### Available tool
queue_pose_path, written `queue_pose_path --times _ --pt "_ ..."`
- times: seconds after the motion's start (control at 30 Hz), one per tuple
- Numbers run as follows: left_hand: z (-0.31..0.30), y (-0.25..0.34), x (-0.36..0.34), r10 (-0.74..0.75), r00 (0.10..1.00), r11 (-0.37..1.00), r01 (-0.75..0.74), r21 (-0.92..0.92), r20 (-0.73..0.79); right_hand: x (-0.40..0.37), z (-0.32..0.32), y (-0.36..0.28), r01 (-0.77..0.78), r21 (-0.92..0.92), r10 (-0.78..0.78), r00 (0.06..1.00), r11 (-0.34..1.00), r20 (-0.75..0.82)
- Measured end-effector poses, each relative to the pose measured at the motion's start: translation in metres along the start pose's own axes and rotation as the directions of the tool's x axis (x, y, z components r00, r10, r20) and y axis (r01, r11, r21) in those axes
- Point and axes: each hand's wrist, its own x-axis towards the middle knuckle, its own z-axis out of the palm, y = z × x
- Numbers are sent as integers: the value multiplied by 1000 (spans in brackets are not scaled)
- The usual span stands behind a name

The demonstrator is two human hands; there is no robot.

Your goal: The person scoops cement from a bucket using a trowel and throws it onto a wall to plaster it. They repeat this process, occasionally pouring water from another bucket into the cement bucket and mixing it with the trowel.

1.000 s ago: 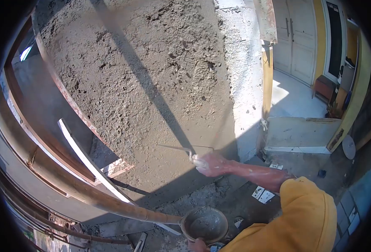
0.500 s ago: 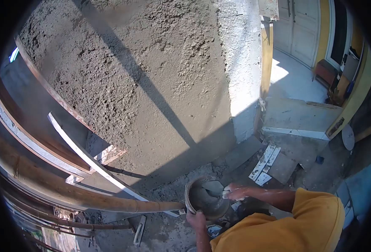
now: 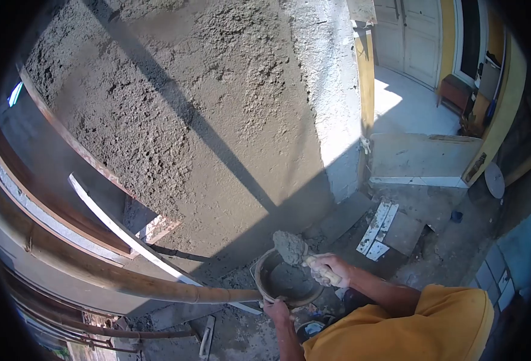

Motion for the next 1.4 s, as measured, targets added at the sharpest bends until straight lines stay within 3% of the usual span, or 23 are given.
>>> queue_pose_path --times 0.1,0.17,0.23,0.33,0.37,0.43,0.5,0.6,0.7,0.73,0.77,0.8,0.83,0.87,0.97,1.03,1.07,1.1,1.13,1.2,1.3,1.37,1.4 --pt "-21 -10 -6 -28 1000 1000 28 -15 -1 -6 66 -55 301 15 -302 953 953 40" --pt "-44 -20 -12 -16 999 999 17 -43 44 -19 126 -95 567 -55 -568 823 822 -4" --pt "-70 -36 -16 -25 998 999 28 -44 65 -22 165 -127 794 -90 -799 601 601 -31" --pt "-108 -68 -19 -68 997 997 69 -17 47 -28 221 -184 957 -283 -996 45 66 -77" --pt "-114 -71 -24 -69 997 997 69 -34 17 -27 233 -205 926 -355 -981 -168 -126 -92" --pt "-123 -63 -47 -80 996 994 76 -75 -48 -23 234 -262 449 -730 -698 -715 -516 54" --pt "-132 -61 -58 -118 987 989 107 -97 -111 -18 224 -310 349 -706 -537 -842 -616 52" --pt "-139 -62 -62 -149 974 985 132 -109 -171 -10 203 -363 36 -832 -255 -958 -554 129" --pt "-134 -58 -64 -169 961 981 143 -129 -220 57 149 -413 -231 -861 -374 -827 -454 419" --pt "-136 -59 -69 -171 958 982 147 -118 -229 85 117 -381 -215 -857 -656 -566 -468 499" --pt "-137 -55 -73 -174 956 983 155 -97 -235 113 87 -350 -189 -864 -859 -135 -466 493" --pt "-135 -51 -73 -167 957 985 151 -87 -236 140 57 -318 -179 -875 -881 245 -450 404" --pt "-130 -49 -69 -166 959 984 148 -95 -230 179 2 -241 0 -761 -759 85 -648 646" --pt "-110 -48 -61 -174 960 980 149 -130 -217 155 19 -181 81 -810 -762 297 -581 576" --pt "-114 -37 -71 -158 953 987 143 -74 -258 188 -3 -88 252 -964 -820 532 -86 213" --pt "-101 -33 -72 -163 953 986 148 -77 -256 206 36 -129 330 -944 -968 230 -19 100" --pt "-96 -31 -73 -162 952 986 148 -74 -258 215 57 -163 534 -839 -984 180 106 -10" --pt "-91 -31 -73 -161 953 986 148 -71 -257 222 79 -208 716 -669 -980 156 200 -126" --pt "-88 -29 -74 -158 952 987 145 -69 -264 199 109 -253 829 -312 -884 409 464 -228" --pt "-85 -28 -78 -154 948 988 142 -62 -278 224 154 -328 935 73 -838 345 347 -422" --pt "-80 -27 -80 -149 946 989 138 -58 -287 234 208 -406 900 370 -861 366 230 -354" --pt "-76 -27 -80 -144 945 990 133 -55 -293 223 266 -446 890 415 -794 389 192 -468" --pt "-74 -26 -80 -141 944 990 130 -58 -299 247 283 -475 938 309 -801 306 159 -515"
